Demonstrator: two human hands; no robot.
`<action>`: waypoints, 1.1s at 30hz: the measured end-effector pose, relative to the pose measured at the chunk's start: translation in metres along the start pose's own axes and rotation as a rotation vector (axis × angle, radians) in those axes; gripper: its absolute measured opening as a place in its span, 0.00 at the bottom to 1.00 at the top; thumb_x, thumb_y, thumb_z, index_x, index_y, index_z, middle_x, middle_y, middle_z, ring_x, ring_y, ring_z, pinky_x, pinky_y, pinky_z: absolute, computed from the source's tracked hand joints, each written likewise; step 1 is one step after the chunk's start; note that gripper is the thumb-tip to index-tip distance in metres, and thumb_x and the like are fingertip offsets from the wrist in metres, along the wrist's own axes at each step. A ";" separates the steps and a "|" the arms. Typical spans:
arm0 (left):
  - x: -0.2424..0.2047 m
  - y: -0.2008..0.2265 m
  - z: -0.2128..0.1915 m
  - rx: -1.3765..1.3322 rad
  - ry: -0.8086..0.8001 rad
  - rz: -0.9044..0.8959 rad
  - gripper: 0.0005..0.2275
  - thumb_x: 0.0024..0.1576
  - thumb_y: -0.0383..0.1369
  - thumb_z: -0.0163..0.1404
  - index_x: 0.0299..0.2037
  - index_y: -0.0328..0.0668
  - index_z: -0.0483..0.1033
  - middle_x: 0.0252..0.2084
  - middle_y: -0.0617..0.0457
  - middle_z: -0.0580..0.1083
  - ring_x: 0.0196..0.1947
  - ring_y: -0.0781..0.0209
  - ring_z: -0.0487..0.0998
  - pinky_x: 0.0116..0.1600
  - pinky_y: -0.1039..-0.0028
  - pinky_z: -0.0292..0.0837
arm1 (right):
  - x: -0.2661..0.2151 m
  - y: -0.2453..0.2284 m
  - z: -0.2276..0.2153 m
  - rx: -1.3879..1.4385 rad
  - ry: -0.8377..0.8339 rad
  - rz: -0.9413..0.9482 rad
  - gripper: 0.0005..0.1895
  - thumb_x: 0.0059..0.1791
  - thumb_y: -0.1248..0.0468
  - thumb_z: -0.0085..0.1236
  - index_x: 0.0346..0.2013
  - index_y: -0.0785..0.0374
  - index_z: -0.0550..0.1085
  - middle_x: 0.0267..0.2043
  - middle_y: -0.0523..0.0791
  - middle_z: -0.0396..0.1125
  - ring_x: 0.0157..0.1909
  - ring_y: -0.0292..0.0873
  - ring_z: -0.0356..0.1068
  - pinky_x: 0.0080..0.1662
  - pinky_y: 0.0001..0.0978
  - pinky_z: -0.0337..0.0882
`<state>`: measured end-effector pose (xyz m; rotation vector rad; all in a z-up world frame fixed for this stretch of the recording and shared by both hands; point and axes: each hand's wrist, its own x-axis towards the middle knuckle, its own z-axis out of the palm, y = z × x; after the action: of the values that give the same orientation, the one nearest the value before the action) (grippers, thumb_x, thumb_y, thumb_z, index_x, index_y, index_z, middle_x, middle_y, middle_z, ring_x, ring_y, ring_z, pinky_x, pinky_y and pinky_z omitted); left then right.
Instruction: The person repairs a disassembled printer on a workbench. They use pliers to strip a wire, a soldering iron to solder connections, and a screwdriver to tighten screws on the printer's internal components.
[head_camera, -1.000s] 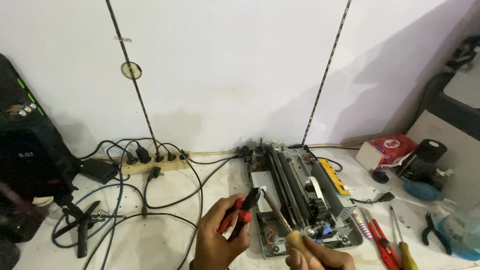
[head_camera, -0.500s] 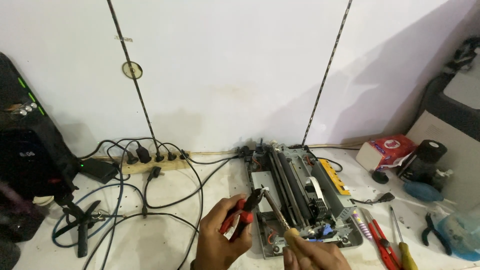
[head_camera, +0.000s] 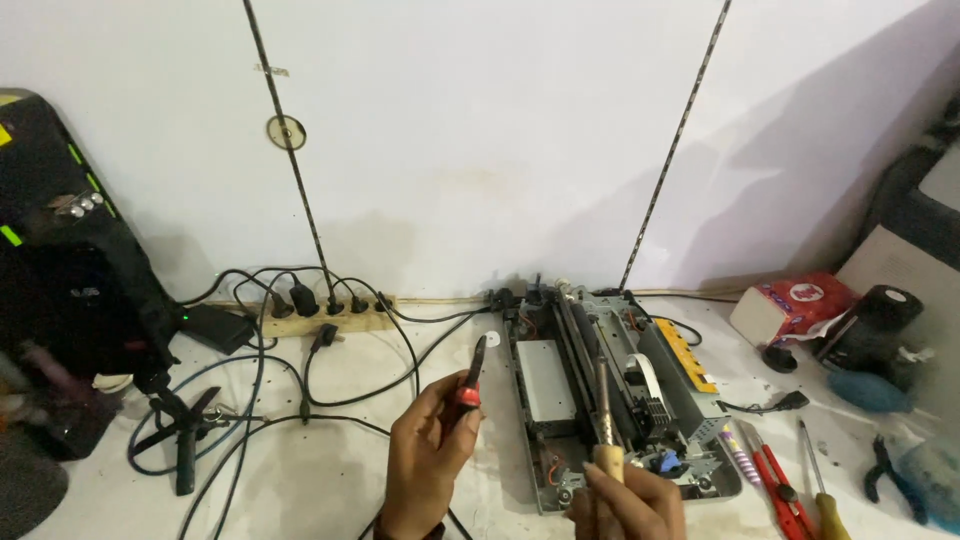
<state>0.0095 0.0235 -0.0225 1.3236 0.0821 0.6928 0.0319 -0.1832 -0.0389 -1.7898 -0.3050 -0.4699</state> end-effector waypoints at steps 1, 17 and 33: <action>0.000 0.001 -0.002 -0.010 -0.001 0.028 0.19 0.54 0.29 0.57 0.56 0.29 0.78 0.41 0.48 0.81 0.43 0.61 0.81 0.51 0.74 0.77 | -0.010 0.001 0.013 -0.216 0.159 -0.472 0.16 0.44 0.65 0.64 0.47 0.50 0.78 0.43 0.46 0.70 0.40 0.38 0.71 0.42 0.24 0.74; -0.001 0.028 -0.027 0.117 0.141 -0.004 0.18 0.53 0.30 0.57 0.53 0.31 0.80 0.40 0.50 0.80 0.40 0.63 0.79 0.47 0.75 0.76 | -0.031 0.073 0.130 -0.765 -0.542 -0.572 0.34 0.36 0.61 0.63 0.57 0.48 0.65 0.39 0.48 0.58 0.40 0.56 0.65 0.37 0.50 0.73; -0.003 0.024 -0.041 0.108 0.072 -0.023 0.20 0.53 0.31 0.57 0.57 0.32 0.78 0.42 0.50 0.80 0.41 0.65 0.78 0.46 0.77 0.76 | 0.049 -0.039 0.088 -0.261 -0.406 -0.215 0.13 0.52 0.57 0.52 0.51 0.53 0.75 0.40 0.42 0.77 0.31 0.42 0.78 0.32 0.37 0.79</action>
<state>-0.0211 0.0591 -0.0128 1.3983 0.1952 0.7249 0.0716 -0.0898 -0.0014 -2.1158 -0.7534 -0.3016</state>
